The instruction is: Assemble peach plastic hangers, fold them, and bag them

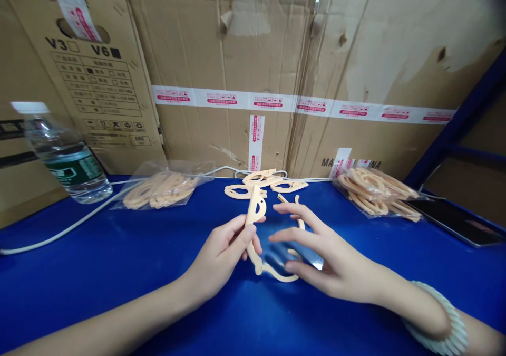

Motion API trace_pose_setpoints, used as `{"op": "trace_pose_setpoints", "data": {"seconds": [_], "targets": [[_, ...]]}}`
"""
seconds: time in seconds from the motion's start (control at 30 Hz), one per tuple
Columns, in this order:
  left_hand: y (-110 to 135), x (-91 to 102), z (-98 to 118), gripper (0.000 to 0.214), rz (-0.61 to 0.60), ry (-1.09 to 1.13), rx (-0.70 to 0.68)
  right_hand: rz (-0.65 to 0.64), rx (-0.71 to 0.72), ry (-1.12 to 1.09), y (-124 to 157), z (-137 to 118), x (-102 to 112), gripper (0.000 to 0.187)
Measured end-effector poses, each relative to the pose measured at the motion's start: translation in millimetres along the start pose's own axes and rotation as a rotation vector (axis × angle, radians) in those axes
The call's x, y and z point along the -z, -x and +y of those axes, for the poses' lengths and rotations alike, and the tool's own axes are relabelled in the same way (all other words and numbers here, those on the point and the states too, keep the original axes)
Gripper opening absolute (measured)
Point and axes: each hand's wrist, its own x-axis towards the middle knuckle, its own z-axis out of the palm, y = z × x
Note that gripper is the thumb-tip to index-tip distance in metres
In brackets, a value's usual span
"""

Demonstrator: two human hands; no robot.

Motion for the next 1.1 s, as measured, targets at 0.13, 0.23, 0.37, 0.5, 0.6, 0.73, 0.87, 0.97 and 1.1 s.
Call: {"op": "trace_pose_setpoints", "data": {"seconds": [0.13, 0.23, 0.37, 0.5, 0.6, 0.73, 0.87, 0.97, 1.1], "targets": [[2.8, 0.2, 3.4, 0.028, -0.058, -0.183, -0.089, 0.007, -0.080, -0.313, 1.0, -3.5, -1.1, 0.047], [4.2, -0.8, 4.7, 0.030, -0.083, -0.263, -0.136, 0.028, -0.131, -0.488, 0.7, -3.5, -3.0, 0.044], [4.7, -0.7, 3.5, 0.026, -0.046, -0.309, -0.142, 0.129, -0.165, -0.602, -1.7, -0.4, -3.5, 0.031], [4.5, -0.1, 1.6, 0.024, 0.010, -0.301, -0.070, 0.249, -0.304, -0.670, -5.8, 0.0, -4.5, 0.014], [3.6, -0.5, 1.0, 0.024, 0.031, -0.272, -0.037, 0.292, -0.378, -0.808, -8.1, 0.1, -7.0, 0.021], [1.5, -0.1, -0.4, 0.019, 0.071, -0.397, -0.160, 0.303, -0.449, -0.855, -8.9, 4.9, -9.6, 0.031], [0.6, 2.0, -3.5, 0.019, 0.072, -0.486, -0.225, 0.209, -0.556, -0.837, -8.1, 10.4, -11.4, 0.035], [1.6, 3.9, -6.7, 0.023, 0.021, -0.554, -0.255, 0.031, -0.547, -0.875, -6.8, 8.9, -14.5, 0.037], [2.9, 5.4, -12.7, 0.024, -0.047, -0.792, -0.363, -0.152, -0.563, -0.973, -4.9, 4.2, -19.8, 0.037]]}}
